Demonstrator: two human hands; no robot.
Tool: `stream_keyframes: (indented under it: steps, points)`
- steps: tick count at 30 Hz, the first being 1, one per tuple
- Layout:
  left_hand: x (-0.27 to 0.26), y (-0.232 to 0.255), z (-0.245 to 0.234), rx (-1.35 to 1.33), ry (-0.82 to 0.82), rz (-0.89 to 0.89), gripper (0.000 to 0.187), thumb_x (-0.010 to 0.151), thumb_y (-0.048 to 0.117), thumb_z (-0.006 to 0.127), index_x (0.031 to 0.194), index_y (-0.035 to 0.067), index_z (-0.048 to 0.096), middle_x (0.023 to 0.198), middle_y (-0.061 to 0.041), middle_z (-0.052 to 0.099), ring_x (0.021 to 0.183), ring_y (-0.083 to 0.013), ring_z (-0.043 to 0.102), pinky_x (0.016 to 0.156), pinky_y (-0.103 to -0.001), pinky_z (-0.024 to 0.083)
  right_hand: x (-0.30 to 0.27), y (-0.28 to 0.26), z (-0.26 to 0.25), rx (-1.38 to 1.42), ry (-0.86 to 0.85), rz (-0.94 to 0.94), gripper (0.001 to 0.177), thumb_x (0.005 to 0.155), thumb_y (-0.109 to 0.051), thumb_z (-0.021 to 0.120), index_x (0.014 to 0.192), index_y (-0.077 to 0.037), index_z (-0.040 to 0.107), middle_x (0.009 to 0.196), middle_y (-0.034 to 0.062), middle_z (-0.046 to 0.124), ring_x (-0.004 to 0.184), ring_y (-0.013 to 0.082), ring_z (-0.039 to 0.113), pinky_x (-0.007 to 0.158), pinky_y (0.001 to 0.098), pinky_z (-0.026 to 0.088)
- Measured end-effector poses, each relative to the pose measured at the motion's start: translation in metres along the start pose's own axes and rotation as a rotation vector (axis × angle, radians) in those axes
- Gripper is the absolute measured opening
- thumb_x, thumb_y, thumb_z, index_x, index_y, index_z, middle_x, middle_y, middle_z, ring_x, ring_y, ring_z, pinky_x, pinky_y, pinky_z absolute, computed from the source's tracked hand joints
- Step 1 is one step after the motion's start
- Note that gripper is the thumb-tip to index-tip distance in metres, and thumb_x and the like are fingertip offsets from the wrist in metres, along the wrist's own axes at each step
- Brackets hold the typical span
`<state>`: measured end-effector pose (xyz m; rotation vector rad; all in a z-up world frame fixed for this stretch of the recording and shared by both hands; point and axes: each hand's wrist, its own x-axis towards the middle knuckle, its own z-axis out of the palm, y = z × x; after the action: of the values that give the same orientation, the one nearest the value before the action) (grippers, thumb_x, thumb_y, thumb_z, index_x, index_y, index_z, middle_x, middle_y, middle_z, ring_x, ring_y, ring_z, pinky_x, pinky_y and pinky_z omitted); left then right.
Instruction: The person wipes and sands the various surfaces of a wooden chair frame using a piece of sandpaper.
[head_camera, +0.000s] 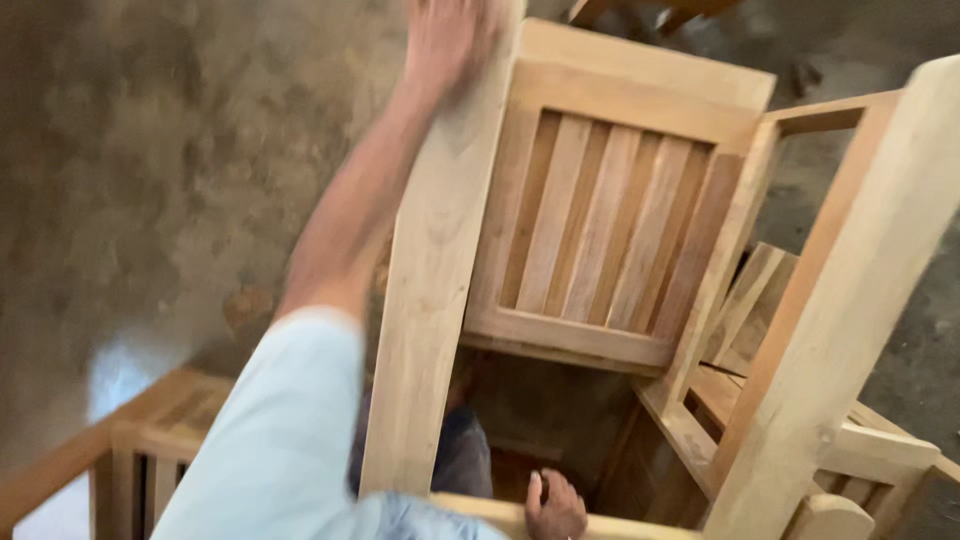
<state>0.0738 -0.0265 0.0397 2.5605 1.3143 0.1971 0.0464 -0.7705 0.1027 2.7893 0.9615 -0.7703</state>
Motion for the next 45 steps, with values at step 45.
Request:
stream_keyframes:
  steps: [45]
  points:
    - [-0.587,0.139,-0.075,0.058,0.084,-0.143,0.069,0.093,0.042,0.059,0.146,0.0,0.049,0.153,-0.027,0.046,0.144,-0.043,0.039,0.109,-0.077,0.025,-0.004,-0.007,-0.022,0.095,0.116,-0.109,0.017,0.086,-0.035,0.069,0.09,-0.02,0.075,0.084,0.0034,0.076,0.079,0.0294,0.071,0.074,0.0438,0.056]
